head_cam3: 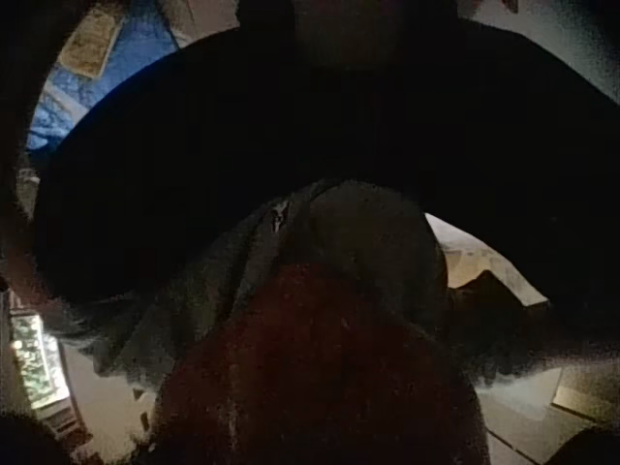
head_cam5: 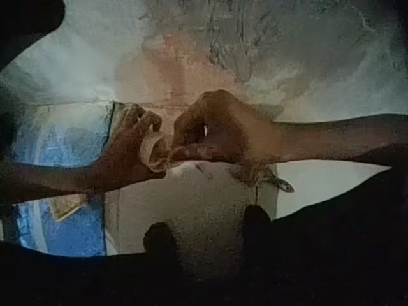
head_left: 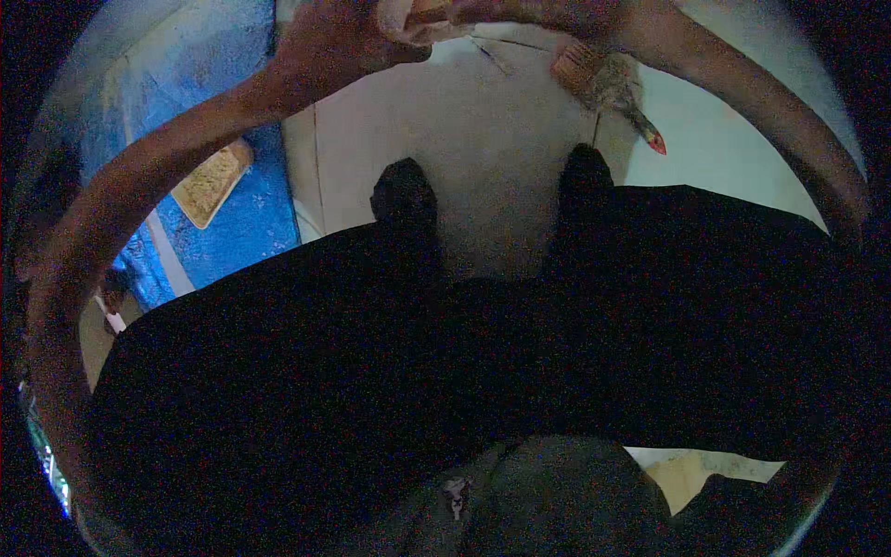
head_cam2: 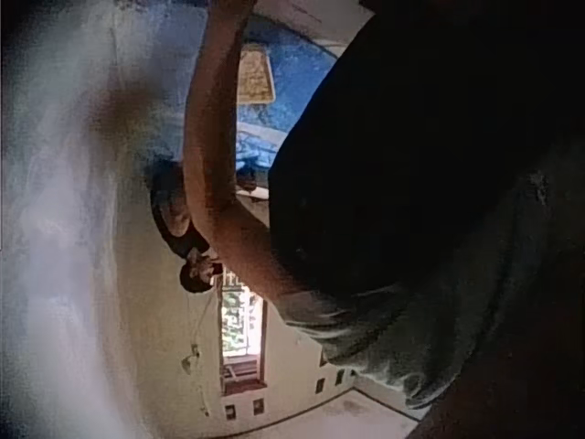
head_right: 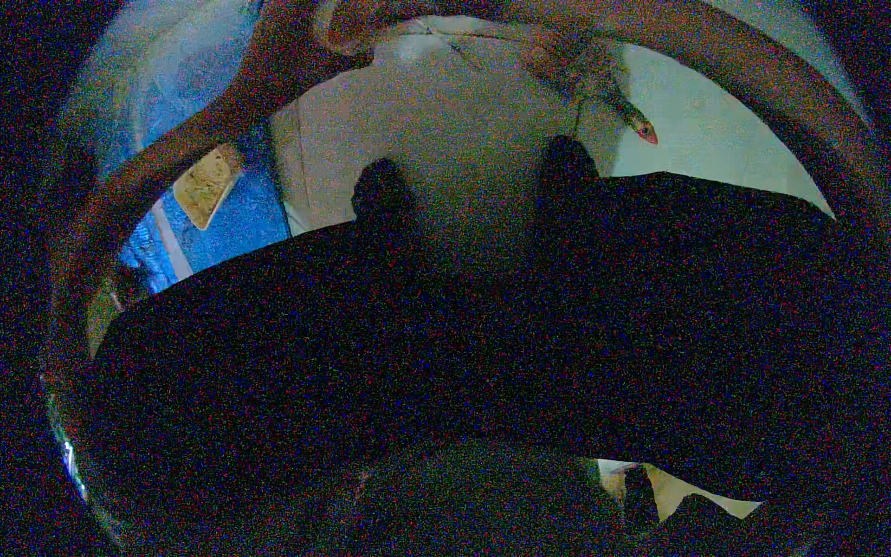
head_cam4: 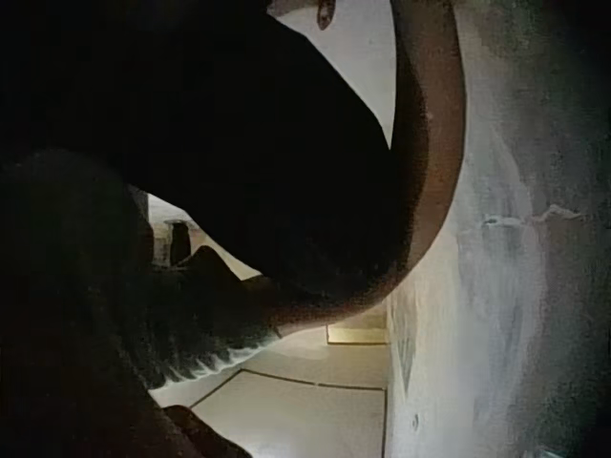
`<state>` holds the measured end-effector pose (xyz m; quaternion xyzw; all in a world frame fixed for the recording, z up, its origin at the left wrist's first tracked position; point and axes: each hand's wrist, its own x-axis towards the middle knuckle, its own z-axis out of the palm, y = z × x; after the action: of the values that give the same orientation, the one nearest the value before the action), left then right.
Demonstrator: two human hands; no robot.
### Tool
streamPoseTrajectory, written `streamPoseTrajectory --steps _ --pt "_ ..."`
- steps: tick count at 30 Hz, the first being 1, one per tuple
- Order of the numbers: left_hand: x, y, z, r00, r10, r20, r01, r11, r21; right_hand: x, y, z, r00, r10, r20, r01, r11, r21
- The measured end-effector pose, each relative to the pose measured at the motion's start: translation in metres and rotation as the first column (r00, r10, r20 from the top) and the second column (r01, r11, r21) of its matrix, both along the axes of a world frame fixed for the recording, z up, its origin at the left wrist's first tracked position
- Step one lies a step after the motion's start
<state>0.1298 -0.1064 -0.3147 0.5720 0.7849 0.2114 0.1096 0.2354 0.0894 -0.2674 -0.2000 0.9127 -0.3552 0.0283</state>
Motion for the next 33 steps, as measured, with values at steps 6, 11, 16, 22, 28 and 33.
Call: streamPoseTrajectory --steps 6,11,16,22,28,33 --pt "0.001 -0.008 0.0 0.987 -0.12 -0.104 0.126 0.99 0.056 -0.006 0.0 -0.001 0.994 -0.106 0.031 0.108 0.993 -0.047" --pt "-0.002 -0.01 -0.006 0.973 -0.184 -0.14 0.193 0.98 0.052 -0.006 0.003 -0.006 0.86 0.301 -0.412 -0.131 0.911 0.392" --pt "-0.004 -0.01 -0.02 0.999 -0.012 -0.043 0.018 0.992 0.127 -0.004 0.011 -0.003 0.725 0.495 -0.478 -0.183 0.808 0.56" --pt "-0.009 -0.022 -0.032 0.996 -0.035 0.076 0.022 0.987 0.161 -0.01 0.01 0.0 0.764 0.424 -0.487 -0.113 0.83 0.546" --pt "-0.005 -0.028 -0.028 0.999 -0.033 0.024 0.031 0.997 0.065 -0.003 0.002 -0.001 0.957 0.208 -0.203 -0.102 0.895 0.434" --pt "-0.01 -0.027 -0.028 0.992 -0.071 0.106 0.066 0.997 0.047 -0.01 0.007 -0.006 0.844 0.433 -0.318 -0.236 0.831 0.504"
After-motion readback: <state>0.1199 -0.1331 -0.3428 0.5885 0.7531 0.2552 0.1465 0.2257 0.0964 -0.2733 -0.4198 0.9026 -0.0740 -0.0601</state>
